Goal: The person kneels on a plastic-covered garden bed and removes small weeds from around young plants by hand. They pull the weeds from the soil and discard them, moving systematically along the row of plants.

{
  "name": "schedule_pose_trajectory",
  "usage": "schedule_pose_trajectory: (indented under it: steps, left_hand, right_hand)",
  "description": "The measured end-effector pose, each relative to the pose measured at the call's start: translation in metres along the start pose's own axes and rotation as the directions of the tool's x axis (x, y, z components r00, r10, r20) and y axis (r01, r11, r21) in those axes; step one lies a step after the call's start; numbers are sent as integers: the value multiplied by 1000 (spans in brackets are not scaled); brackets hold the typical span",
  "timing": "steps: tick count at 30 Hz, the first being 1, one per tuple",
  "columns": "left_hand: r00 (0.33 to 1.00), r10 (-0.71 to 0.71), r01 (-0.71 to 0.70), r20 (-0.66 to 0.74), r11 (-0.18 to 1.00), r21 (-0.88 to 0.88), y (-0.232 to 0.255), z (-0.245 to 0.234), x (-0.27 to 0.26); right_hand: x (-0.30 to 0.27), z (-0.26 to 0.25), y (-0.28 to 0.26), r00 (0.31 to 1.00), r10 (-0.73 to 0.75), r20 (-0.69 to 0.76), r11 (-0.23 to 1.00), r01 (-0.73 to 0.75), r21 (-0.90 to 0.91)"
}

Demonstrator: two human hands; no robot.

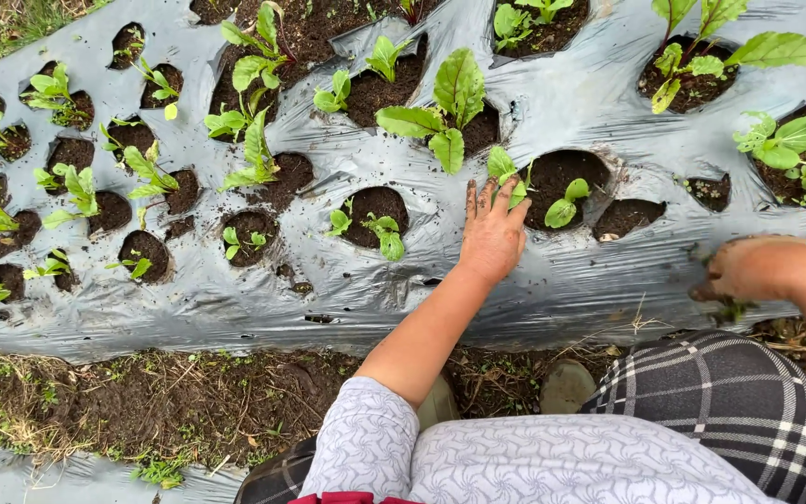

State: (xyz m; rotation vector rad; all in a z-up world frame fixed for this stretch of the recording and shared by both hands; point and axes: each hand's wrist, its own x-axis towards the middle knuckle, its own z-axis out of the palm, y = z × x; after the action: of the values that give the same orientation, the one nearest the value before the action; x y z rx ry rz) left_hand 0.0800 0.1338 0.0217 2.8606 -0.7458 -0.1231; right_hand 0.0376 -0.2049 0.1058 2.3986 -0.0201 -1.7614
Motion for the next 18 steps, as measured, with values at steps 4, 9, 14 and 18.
schedule_pose_trajectory:
  steps: [4, 9, 14, 18]
  left_hand:
    - [1000, -5, 5, 31, 1000, -11, 3, 11, 0]
    - [967, 101, -76, -235, 991, 112, 4, 38, -13]
    - [945, 148, -112, -291, 984, 139, 1, 35, -24]
    - [931, 154, -113, -332, 984, 140, -1, 37, -29]
  right_hand:
    - [5, -46, -33, 966, -90, -244, 988, 118, 103]
    - [57, -86, -108, 780, -278, -560, 953, 297, -60]
    - [189, -107, -147, 582, -307, -753, 940, 307, -146]
    - [230, -116, -153, 622, -246, -743, 947, 318, -47]
